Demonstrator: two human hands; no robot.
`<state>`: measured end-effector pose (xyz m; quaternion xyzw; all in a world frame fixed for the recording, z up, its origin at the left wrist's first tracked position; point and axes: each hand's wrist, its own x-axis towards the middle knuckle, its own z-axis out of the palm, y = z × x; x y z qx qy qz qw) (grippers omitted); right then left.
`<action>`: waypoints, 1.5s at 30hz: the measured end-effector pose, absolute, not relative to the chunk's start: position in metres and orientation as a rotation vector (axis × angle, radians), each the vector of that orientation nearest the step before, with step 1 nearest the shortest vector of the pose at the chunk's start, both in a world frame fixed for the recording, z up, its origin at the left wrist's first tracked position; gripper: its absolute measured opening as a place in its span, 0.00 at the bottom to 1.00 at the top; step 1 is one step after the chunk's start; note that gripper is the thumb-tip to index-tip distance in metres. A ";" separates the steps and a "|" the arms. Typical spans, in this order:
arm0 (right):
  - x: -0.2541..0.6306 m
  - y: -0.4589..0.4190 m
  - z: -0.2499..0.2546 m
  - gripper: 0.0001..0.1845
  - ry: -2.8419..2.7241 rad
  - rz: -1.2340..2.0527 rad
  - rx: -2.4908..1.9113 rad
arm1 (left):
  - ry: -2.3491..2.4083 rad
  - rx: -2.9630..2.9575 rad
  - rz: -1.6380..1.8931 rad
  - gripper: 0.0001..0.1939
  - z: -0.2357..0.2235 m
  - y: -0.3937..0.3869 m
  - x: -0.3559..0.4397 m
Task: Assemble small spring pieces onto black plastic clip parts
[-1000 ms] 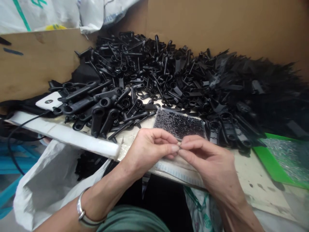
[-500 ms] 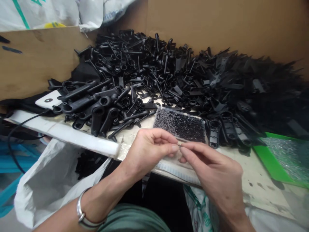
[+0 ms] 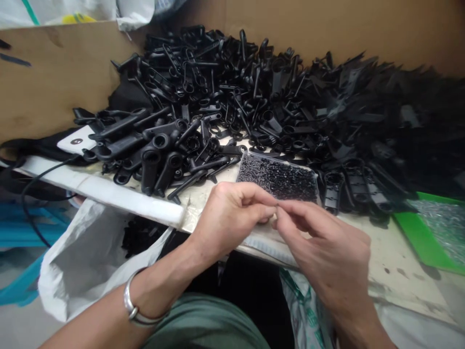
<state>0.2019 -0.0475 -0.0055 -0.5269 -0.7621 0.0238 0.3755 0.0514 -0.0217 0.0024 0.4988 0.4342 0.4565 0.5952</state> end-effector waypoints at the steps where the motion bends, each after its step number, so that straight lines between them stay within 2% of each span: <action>1: 0.202 -0.046 -0.006 0.04 -1.947 0.047 -1.344 | 1.016 1.154 1.046 0.06 0.002 -0.021 0.051; 5: 0.207 -0.045 -0.006 0.03 -1.827 0.192 -1.392 | 1.006 1.284 0.968 0.06 0.003 -0.023 0.041; 10: 0.227 -0.048 -0.012 0.02 -1.755 0.400 -1.466 | 1.207 2.068 0.912 0.10 -0.003 -0.039 0.014; 13: 0.234 -0.051 -0.019 0.02 -1.865 0.420 -1.437 | 1.227 2.275 0.734 0.15 -0.013 -0.047 0.007; 16: 0.234 -0.052 -0.022 0.04 -1.986 0.407 -1.377 | 1.277 2.241 0.628 0.14 -0.022 -0.050 0.010; 25: 0.222 -0.054 -0.027 0.04 -2.239 0.333 -1.187 | 1.316 2.179 0.692 0.10 -0.033 -0.055 0.015; 39: 0.208 -0.054 -0.013 0.10 -2.722 0.067 -1.309 | 1.331 2.141 0.744 0.10 -0.037 -0.055 0.018; 41: 0.207 -0.054 -0.011 0.10 -2.716 0.147 -1.346 | 1.341 2.132 0.765 0.10 -0.038 -0.055 0.018; 45: 0.211 -0.048 -0.009 0.08 -2.467 0.515 -1.427 | 1.317 2.120 0.814 0.09 -0.040 -0.055 0.019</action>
